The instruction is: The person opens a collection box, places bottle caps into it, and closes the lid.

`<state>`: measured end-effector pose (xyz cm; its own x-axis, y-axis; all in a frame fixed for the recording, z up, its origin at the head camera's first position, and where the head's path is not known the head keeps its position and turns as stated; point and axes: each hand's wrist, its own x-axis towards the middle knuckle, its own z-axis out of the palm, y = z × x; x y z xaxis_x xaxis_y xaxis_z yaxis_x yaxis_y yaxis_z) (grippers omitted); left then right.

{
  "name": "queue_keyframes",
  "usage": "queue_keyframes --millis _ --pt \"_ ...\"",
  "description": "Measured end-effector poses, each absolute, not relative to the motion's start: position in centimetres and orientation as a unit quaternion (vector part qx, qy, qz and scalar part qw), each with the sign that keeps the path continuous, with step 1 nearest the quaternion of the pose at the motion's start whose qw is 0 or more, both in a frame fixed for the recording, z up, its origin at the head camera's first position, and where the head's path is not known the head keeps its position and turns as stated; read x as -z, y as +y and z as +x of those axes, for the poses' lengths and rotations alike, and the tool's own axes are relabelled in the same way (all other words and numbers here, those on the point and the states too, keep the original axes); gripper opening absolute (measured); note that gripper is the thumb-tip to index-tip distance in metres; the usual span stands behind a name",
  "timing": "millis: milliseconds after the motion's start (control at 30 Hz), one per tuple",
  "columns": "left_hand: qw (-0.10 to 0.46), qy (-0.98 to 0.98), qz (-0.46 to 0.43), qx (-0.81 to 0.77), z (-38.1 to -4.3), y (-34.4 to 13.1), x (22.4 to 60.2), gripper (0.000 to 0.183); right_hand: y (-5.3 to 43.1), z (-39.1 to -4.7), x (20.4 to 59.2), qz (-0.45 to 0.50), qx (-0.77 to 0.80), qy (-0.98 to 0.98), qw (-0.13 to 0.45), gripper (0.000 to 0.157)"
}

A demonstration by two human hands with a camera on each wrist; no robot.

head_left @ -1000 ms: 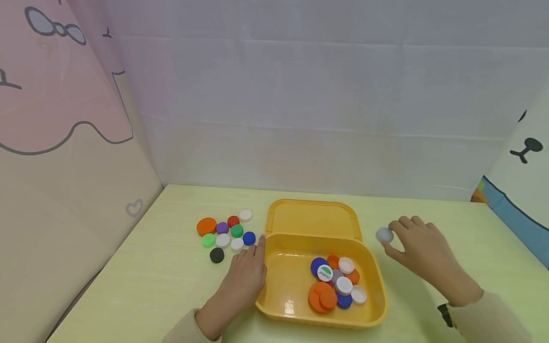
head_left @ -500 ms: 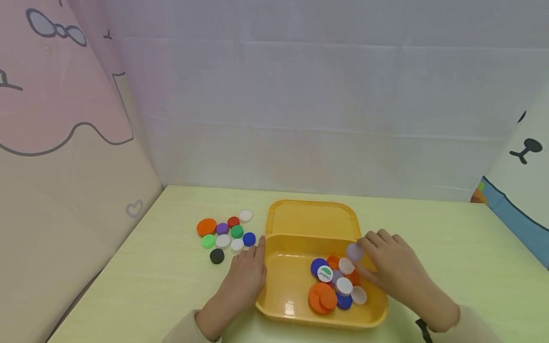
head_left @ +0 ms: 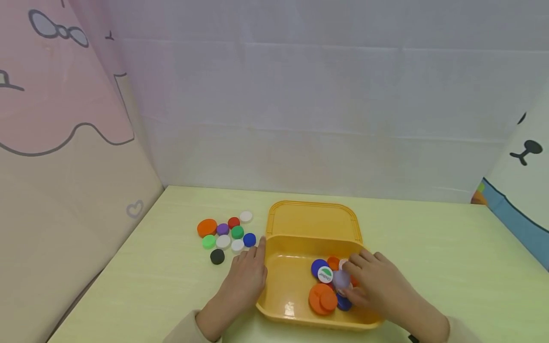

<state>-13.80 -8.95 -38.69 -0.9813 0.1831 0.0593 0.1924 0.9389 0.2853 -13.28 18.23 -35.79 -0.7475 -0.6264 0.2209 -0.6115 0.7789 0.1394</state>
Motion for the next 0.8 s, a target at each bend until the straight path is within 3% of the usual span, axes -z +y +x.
queue_keyframes --millis 167,533,800 --pt "0.015 -0.985 -0.093 0.147 -13.8 -8.9 38.6 0.053 18.6 -13.1 35.9 0.369 0.017 -0.92 0.128 0.028" --pt "0.02 -0.985 -0.095 0.146 -13.9 -8.9 38.7 0.052 19.1 -13.0 35.8 0.384 -0.009 -0.922 0.037 0.032" --pt "0.016 -0.985 -0.093 0.147 -13.8 -8.9 38.7 0.052 19.3 -12.9 35.9 0.394 -0.017 -0.919 0.026 0.024"
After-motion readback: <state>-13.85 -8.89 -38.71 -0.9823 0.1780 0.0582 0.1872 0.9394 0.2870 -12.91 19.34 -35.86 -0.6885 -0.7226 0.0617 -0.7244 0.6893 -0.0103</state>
